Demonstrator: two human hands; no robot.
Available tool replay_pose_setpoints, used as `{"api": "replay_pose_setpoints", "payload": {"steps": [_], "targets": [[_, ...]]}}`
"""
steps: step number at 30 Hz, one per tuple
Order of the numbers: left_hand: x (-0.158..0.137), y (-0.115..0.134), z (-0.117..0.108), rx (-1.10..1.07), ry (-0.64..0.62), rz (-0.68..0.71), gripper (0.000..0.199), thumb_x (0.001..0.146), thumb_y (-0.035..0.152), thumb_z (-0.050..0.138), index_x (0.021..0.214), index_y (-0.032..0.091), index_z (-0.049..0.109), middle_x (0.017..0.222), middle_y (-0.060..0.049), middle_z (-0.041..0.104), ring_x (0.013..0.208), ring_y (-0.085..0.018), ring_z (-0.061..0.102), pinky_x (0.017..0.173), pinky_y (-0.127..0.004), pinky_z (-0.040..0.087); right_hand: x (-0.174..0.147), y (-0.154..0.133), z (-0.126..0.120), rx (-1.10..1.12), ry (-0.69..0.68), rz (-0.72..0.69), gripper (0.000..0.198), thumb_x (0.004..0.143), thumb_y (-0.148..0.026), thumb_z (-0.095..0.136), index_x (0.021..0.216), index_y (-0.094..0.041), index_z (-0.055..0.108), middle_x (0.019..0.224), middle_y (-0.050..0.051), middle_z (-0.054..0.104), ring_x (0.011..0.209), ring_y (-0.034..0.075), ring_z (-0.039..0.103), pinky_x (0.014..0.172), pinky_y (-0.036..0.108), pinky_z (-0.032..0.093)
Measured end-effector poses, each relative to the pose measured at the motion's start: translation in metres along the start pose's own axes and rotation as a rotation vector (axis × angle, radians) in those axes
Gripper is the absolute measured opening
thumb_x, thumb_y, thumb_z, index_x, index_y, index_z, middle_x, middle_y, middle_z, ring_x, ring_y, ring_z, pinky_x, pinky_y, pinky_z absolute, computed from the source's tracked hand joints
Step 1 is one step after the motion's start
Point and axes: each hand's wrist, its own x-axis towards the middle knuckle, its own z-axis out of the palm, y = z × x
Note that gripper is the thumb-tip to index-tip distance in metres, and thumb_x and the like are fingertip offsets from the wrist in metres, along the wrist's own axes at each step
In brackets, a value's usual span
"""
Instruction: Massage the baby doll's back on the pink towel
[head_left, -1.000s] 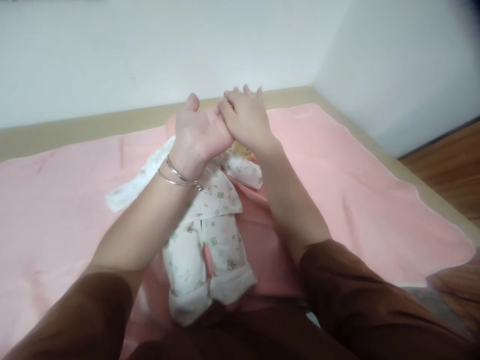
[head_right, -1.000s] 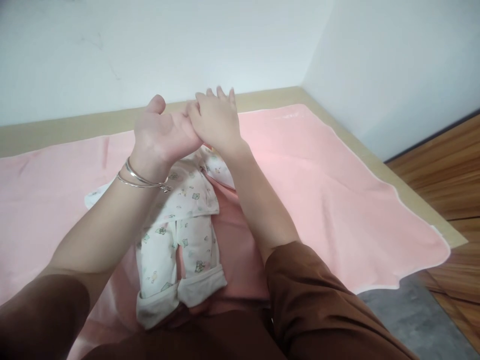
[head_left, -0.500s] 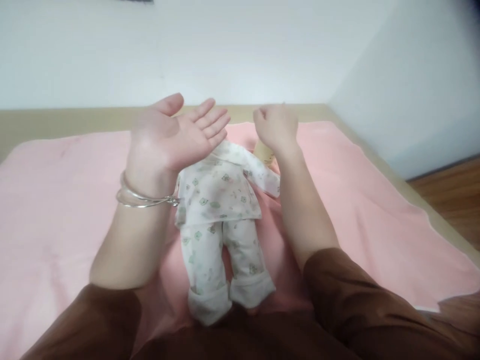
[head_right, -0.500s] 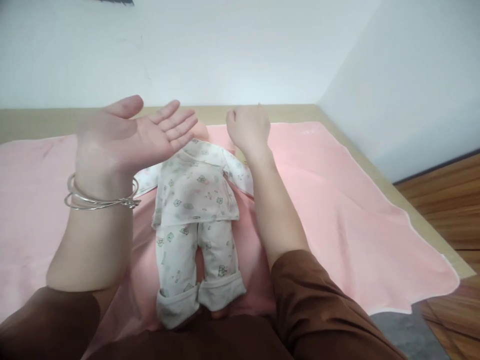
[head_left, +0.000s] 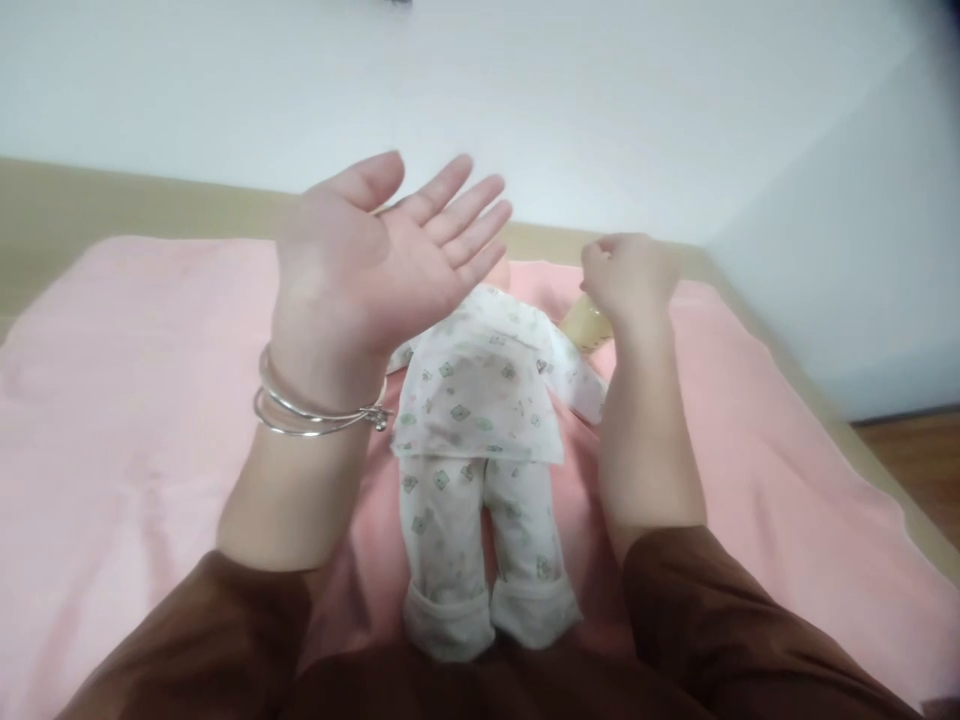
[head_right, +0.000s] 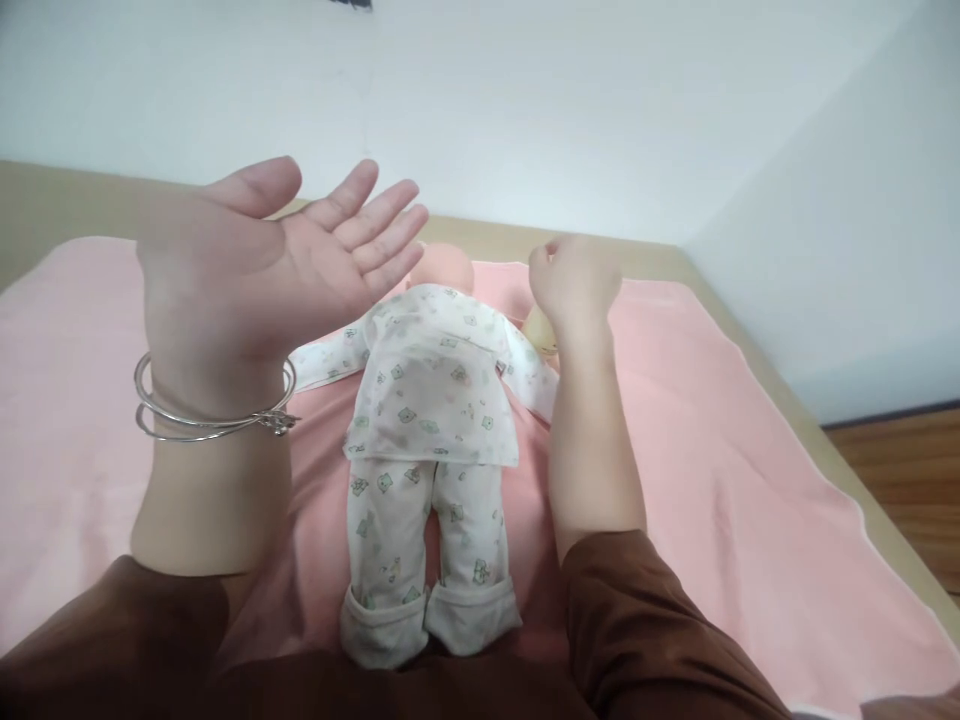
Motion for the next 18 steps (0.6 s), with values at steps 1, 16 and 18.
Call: {"api": "replay_pose_setpoints", "payload": {"steps": [1,16,18], "targets": [[-0.003,0.0,0.002,-0.089,0.008,-0.016,0.07,0.104,0.023,-0.005,0.145,0.012,0.05,0.139,-0.008,0.066,0.142,-0.019,0.056,0.108,-0.033,0.055,-0.001,0.0,-0.002,-0.003,-0.002,0.023,0.03,0.092,-0.028,0.043,0.08,-0.018,0.069,0.077,0.011,0.071,0.089,0.028,0.069,0.092,0.047,0.054],[-0.006,-0.012,0.026,-0.423,0.083,-0.146,0.059,0.102,0.03,0.016,0.147,0.006,0.046,0.145,-0.015,0.059,0.146,-0.026,0.051,0.113,-0.04,0.046,-0.03,0.004,-0.04,-0.04,-0.315,-0.076,0.063,0.096,-0.047,0.053,0.156,-0.026,0.047,0.158,0.013,0.053,0.15,0.039,0.047,0.122,0.064,0.042],[-0.004,-0.017,0.03,-0.436,0.103,-0.16,0.061,0.102,0.028,0.013,0.152,0.006,0.04,0.15,-0.016,0.054,0.151,-0.027,0.044,0.116,-0.045,0.044,-0.035,-0.004,-0.043,-0.079,-0.282,-0.122,0.06,0.097,-0.046,0.053,0.152,-0.025,0.05,0.162,0.013,0.048,0.158,0.041,0.035,0.128,0.072,0.027]]}}
